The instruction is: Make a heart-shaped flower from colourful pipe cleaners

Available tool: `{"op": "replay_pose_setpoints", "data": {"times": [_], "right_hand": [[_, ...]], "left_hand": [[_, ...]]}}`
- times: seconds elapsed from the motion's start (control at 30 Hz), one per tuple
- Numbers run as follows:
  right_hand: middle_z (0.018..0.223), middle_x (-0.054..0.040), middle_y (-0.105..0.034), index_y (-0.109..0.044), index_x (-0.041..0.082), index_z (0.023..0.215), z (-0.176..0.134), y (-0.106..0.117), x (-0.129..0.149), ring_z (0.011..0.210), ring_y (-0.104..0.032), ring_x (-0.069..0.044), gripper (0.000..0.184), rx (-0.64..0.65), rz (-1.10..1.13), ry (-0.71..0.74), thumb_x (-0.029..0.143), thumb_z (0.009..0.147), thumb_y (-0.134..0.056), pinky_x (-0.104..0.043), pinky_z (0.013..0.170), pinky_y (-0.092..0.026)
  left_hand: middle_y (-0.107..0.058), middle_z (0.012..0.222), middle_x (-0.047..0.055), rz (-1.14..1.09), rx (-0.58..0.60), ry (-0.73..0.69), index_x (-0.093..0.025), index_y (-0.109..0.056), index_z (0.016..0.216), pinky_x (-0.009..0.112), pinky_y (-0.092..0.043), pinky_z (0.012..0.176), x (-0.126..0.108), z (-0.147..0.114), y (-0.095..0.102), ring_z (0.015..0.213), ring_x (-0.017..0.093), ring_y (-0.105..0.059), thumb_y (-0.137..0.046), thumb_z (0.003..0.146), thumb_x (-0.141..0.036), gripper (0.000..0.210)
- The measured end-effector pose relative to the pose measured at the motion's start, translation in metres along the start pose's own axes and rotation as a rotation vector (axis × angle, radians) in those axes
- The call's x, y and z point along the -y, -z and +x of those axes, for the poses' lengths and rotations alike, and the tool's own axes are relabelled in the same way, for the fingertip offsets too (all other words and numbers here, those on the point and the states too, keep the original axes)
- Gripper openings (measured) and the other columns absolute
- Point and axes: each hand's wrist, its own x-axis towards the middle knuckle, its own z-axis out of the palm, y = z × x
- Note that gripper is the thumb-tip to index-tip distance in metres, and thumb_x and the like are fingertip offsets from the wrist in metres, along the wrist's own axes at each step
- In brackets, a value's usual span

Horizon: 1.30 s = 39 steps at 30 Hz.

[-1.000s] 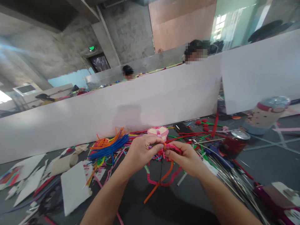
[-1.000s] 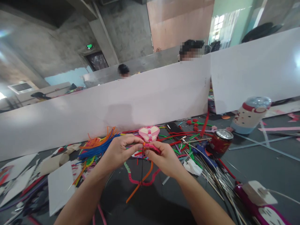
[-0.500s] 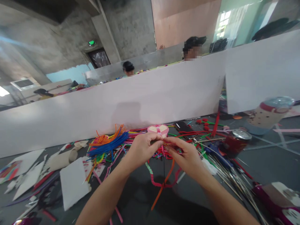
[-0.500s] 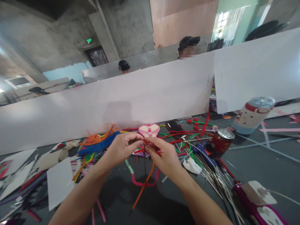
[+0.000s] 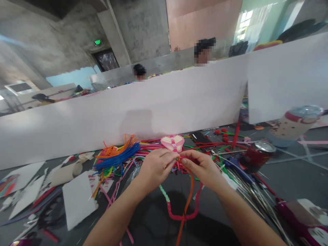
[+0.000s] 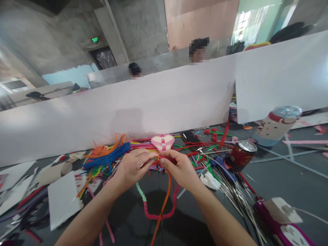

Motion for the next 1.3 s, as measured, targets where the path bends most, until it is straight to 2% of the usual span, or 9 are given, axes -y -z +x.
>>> {"op": "replay_pose_setpoints", "data": {"times": [0.13, 0.23, 0.3, 0.43, 0.5, 0.6, 0.83, 1.0, 1.3], "right_hand": [[0.079, -0.0008, -0.064, -0.055, 0.019, 0.106, 0.0, -0.004, 0.003, 0.066, -0.059, -0.012, 0.036, -0.001, 0.04, 0.013, 0.037, 0.076, -0.064, -0.023, 0.059, -0.049], [0.08, -0.0002, -0.064, -0.047, 0.022, 0.111, -0.003, -0.007, 0.003, 0.07, -0.062, -0.013, 0.04, 0.004, -0.036, 0.062, 0.029, 0.076, -0.064, -0.025, 0.062, -0.05], [0.083, -0.001, -0.065, -0.045, 0.023, 0.111, -0.005, -0.008, 0.002, 0.074, -0.063, -0.015, 0.036, -0.037, -0.183, 0.161, 0.023, 0.079, -0.06, -0.026, 0.065, -0.05], [0.075, -0.0018, -0.063, -0.054, 0.021, 0.086, -0.004, -0.01, -0.003, 0.07, -0.06, -0.015, 0.005, -0.175, -0.682, 0.51, 0.017, 0.084, -0.051, -0.028, 0.067, -0.044], [0.072, -0.0022, -0.064, -0.058, 0.02, 0.081, -0.004, -0.011, -0.005, 0.07, -0.059, -0.016, 0.011, -0.217, -0.863, 0.64, 0.017, 0.086, -0.05, -0.03, 0.071, -0.042], [0.082, -0.0036, -0.069, -0.064, 0.02, 0.087, -0.004, -0.012, -0.005, 0.075, -0.062, -0.015, 0.011, -0.284, -1.011, 0.736, 0.019, 0.087, -0.053, -0.032, 0.08, -0.039], [0.112, -0.0082, -0.064, -0.066, 0.021, 0.083, -0.009, -0.015, 0.0, 0.098, -0.054, -0.025, 0.009, -0.406, -1.134, 0.746, 0.02, 0.084, -0.058, -0.041, 0.083, -0.042], [0.102, -0.0078, -0.065, -0.063, 0.02, 0.085, -0.009, -0.017, -0.001, 0.095, -0.054, -0.023, 0.013, -0.306, -1.059, 0.725, 0.014, 0.085, -0.052, -0.04, 0.085, -0.044], [0.096, -0.0061, -0.07, -0.064, 0.018, 0.09, -0.007, -0.011, -0.004, 0.088, -0.058, -0.021, 0.01, -0.319, -1.075, 0.779, 0.016, 0.085, -0.055, -0.038, 0.083, -0.044]], "left_hand": [[-0.071, 0.091, 0.005, 0.031, -0.037, 0.013, -0.019, -0.065, 0.098, 0.03, -0.05, 0.076, 0.002, -0.003, -0.001, 0.082, 0.017, -0.064, -0.049, 0.086, -0.02, 0.02], [-0.071, 0.092, 0.005, 0.039, -0.05, 0.067, -0.02, -0.065, 0.099, 0.029, -0.05, 0.076, 0.002, -0.006, -0.001, 0.083, 0.017, -0.064, -0.049, 0.086, -0.019, 0.021], [-0.071, 0.092, 0.005, 0.03, -0.051, 0.094, -0.02, -0.065, 0.1, 0.029, -0.05, 0.076, 0.001, -0.008, -0.002, 0.083, 0.017, -0.064, -0.049, 0.086, -0.02, 0.021], [-0.071, 0.09, 0.004, 0.01, -0.036, 0.168, -0.021, -0.065, 0.097, 0.027, -0.049, 0.075, -0.002, -0.009, -0.002, 0.083, 0.017, -0.064, -0.049, 0.087, -0.022, 0.019], [-0.071, 0.09, 0.004, -0.003, -0.032, 0.194, -0.021, -0.065, 0.095, 0.026, -0.048, 0.073, -0.003, -0.008, -0.002, 0.083, 0.017, -0.064, -0.05, 0.086, -0.021, 0.017], [-0.07, 0.09, 0.003, -0.027, -0.035, 0.224, -0.021, -0.065, 0.093, 0.026, -0.048, 0.072, -0.004, -0.008, -0.002, 0.082, 0.016, -0.064, -0.051, 0.085, -0.019, 0.016], [-0.07, 0.089, 0.004, -0.043, -0.051, 0.246, -0.02, -0.065, 0.094, 0.027, -0.047, 0.074, -0.005, -0.008, -0.005, 0.082, 0.017, -0.063, -0.051, 0.085, -0.02, 0.016], [-0.07, 0.088, 0.003, -0.014, -0.055, 0.264, -0.02, -0.065, 0.091, 0.028, -0.045, 0.073, -0.006, -0.007, -0.005, 0.081, 0.018, -0.063, -0.051, 0.085, -0.02, 0.015], [-0.07, 0.088, 0.003, -0.066, -0.021, 0.275, -0.02, -0.065, 0.091, 0.028, -0.045, 0.074, -0.009, -0.004, -0.007, 0.082, 0.017, -0.063, -0.05, 0.087, -0.023, 0.016]]}}
